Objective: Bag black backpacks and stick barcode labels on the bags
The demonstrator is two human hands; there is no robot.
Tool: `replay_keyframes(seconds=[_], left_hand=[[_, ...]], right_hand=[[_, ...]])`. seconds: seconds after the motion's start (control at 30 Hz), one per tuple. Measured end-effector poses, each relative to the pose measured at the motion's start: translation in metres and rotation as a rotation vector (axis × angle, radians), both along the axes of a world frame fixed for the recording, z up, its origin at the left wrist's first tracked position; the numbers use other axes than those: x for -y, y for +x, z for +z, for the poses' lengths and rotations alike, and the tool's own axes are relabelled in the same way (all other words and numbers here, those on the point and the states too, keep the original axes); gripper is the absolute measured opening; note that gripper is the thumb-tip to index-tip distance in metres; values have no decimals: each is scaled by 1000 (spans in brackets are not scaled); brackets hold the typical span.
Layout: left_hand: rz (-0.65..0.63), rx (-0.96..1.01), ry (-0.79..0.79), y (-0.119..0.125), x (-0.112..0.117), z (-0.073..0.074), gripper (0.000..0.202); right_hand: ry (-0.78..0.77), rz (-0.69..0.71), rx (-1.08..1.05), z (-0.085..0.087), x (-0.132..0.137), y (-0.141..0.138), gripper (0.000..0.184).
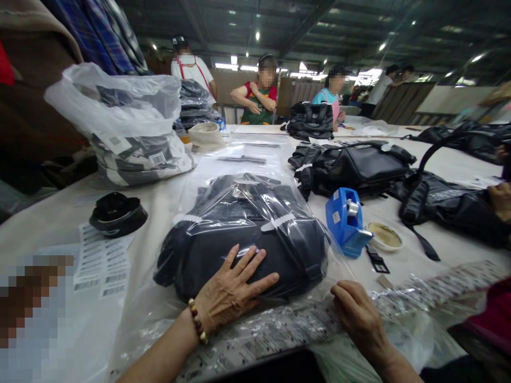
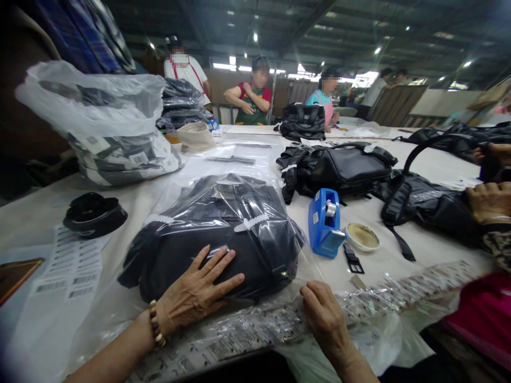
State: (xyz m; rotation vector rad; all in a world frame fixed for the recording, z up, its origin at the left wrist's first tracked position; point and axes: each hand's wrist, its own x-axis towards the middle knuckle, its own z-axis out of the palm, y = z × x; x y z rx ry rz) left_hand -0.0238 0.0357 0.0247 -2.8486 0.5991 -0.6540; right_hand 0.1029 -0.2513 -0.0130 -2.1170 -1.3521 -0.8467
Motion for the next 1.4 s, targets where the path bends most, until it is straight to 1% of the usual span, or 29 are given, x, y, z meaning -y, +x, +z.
replay_keyframes(seconds=[0.1, 0.2, 0.27, 0.3, 0.4, 0.47, 0.53, 0.67, 0.77, 0.83, 0.9, 1.0, 1.1, 1.17, 1.27, 1.4], left_hand=[[-30, 60, 12, 0, 0, 1, 54], [-63, 56, 55, 0, 1, 3, 50], [-76, 48, 70, 0, 1, 4, 47], [-79, 46, 70, 0, 1, 4, 45], [-75, 47, 64, 0, 2, 5, 43], [-75, 43, 66, 0, 2, 5, 43], [-73, 41, 67, 0, 2, 4, 43], [-75, 48, 63, 1, 1, 2, 43], [-74, 61, 62, 1, 1, 1, 44], [-77, 56, 66, 1, 0, 0, 46], [-79, 41, 73, 1, 0, 0, 47], [-77, 23, 83, 1, 0, -1, 48], [-76, 27, 87, 1, 0, -1, 51], [-74, 22, 94, 1, -1, -1, 52], [-73, 10, 93, 1, 0, -1, 53], [-69, -4, 65, 1, -1, 1, 52]], right_hand=[[-22, -4, -26, -4, 11, 9, 21], [-42, -17, -46, -6, 17, 5, 21], [-39, -4, -55, -3, 15, -7, 21], [-46, 25, -64, 0, 13, -15, 22], [-127, 184, -117, 9, 2, -40, 24], [-180, 258, -137, 12, -4, -51, 28], [-178, 242, -128, 11, -9, -55, 29], [-141, 134, -105, 1, -15, -50, 29], [-141, 157, -98, -4, -17, -47, 28], [-136, 177, -89, -3, -19, -47, 27], [-116, 164, -66, 2, -21, -48, 26], [-74, 148, 6, 13, -25, -47, 28], [-88, 201, 59, 23, -29, -42, 30], [-120, 246, 70, 27, -31, -38, 31], [-139, 274, 36, 29, -34, -31, 28], [-139, 265, -105, 34, -39, -26, 24]])
